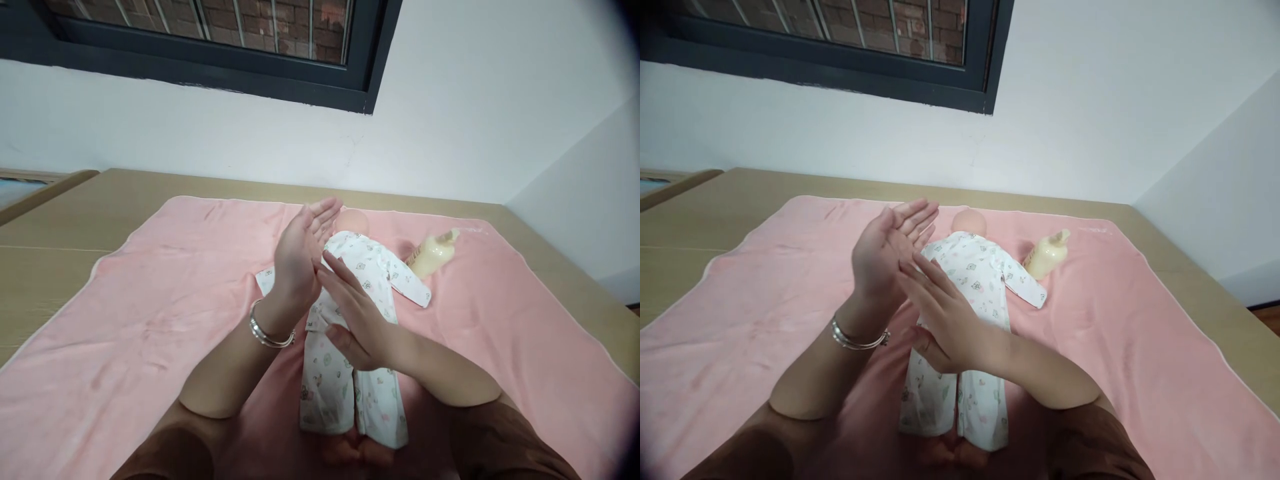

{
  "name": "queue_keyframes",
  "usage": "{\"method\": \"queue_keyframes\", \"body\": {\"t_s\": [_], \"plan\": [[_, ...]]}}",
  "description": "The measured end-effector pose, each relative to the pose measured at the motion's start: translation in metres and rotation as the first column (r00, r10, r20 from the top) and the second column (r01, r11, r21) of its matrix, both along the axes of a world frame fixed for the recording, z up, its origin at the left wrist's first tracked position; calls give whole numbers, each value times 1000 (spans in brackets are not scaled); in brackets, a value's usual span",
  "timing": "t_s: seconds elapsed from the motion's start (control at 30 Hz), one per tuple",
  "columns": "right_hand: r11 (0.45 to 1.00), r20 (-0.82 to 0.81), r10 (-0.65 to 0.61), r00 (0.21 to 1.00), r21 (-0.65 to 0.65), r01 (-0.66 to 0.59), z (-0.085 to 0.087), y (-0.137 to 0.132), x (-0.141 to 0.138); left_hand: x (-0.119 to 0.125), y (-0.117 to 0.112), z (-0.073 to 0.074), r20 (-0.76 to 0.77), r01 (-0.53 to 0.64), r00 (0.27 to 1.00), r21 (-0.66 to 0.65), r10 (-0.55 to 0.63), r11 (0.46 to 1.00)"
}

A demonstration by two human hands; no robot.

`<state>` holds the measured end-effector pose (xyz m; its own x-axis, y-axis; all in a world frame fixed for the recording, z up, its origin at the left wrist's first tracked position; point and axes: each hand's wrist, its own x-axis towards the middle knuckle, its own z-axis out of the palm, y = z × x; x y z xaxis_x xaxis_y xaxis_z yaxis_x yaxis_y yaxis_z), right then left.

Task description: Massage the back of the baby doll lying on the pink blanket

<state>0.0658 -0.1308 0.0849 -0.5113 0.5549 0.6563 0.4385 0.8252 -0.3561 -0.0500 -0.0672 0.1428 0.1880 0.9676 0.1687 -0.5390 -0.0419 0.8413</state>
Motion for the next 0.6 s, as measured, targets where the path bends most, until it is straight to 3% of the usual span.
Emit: {"method": "queue_keyframes", "body": {"t_s": [0.17, 0.27, 0.37, 0.5, 0.6], "plan": [[997, -129, -56, 990, -55, 50, -7, 10, 2, 24, 15, -28, 3, -35, 999, -77, 35, 996], [972, -179, -168, 969, -195, 133, -9, 15, 5, 31, 34, -45, -24, -112, 994, -49, 111, 992], [906, -203, -296, 933, -368, 208, -13, 29, 12, 36, 58, -65, -111, -167, 981, -41, 162, 985], [809, -87, -356, 930, -527, 261, -26, 59, 24, 41, 80, -93, -346, -352, 871, 55, 349, 934], [841, 4, -340, 940, -446, 306, -37, 78, 31, 43, 87, -113, -454, -391, 782, 179, 428, 903]]}}
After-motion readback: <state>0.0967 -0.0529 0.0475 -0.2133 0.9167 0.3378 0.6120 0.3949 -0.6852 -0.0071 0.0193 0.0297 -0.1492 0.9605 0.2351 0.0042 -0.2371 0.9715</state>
